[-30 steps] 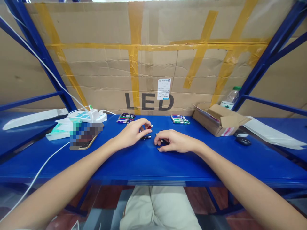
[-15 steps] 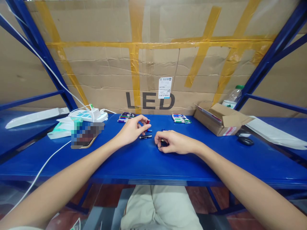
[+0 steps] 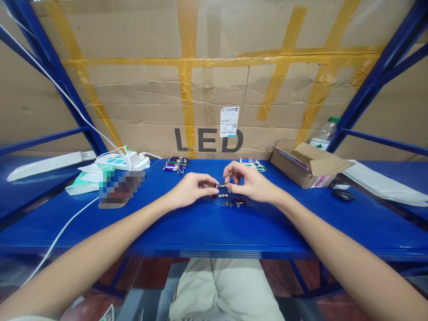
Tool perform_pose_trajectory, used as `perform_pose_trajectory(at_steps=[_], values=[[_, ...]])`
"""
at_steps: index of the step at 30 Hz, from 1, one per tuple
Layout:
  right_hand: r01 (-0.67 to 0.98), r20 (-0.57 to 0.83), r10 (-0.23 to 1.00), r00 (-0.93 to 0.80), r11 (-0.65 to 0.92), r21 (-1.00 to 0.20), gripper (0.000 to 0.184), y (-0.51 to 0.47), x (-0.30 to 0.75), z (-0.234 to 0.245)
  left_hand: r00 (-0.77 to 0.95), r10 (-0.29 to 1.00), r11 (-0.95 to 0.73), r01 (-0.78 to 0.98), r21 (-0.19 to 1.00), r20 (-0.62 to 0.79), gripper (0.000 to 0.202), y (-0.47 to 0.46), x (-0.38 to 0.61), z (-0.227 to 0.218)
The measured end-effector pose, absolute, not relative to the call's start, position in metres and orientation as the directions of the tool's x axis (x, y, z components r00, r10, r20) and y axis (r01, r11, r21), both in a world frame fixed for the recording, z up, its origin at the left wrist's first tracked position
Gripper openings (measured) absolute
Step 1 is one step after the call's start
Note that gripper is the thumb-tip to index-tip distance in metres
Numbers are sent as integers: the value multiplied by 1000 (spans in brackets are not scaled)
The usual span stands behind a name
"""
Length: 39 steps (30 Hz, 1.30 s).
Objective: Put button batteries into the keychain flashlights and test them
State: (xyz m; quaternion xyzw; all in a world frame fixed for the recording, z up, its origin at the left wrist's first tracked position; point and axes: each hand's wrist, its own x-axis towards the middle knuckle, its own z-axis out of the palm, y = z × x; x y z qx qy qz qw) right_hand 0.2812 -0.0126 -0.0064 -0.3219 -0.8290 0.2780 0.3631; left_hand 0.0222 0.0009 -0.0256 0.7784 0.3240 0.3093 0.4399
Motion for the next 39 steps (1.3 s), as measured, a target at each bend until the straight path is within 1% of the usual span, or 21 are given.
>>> perform_pose_trajectory(at_steps=[2,5,8,11,16,21,27,29,33,39], values=[[283,425,737,-525,623,-729,24,-14,278,-8,635,753,-377,197,905,176,39,0,24,-29],[225,412,737,-535,594,-772,28,-16,276,-9,648,746,-357,196,913,153,39,-2,26,-33],[211,393,735,-552,579,-787,31,-17,275,-9,651,745,-354,200,914,146,40,-3,26,-34],[204,386,723,-573,582,-787,31,-18,275,-8,646,746,-386,225,894,160,38,-3,26,-33],[231,372,724,-581,585,-777,29,-21,274,-7,640,738,-504,313,805,214,35,-3,25,-33],[276,376,731,-570,601,-750,23,-19,275,-8,651,715,-582,352,733,256,34,-5,25,-32],[277,369,724,-583,604,-747,24,-18,276,-10,696,637,-717,379,585,331,27,-13,24,-26],[281,366,723,-586,605,-745,25,-19,275,-9,701,622,-741,383,551,348,28,-14,24,-25],[287,378,714,-590,623,-728,25,-21,275,-7,698,618,-754,395,524,363,32,-13,24,-25],[319,391,710,-586,645,-694,25,-21,275,-8,709,595,-785,413,462,378,25,-12,22,-25]])
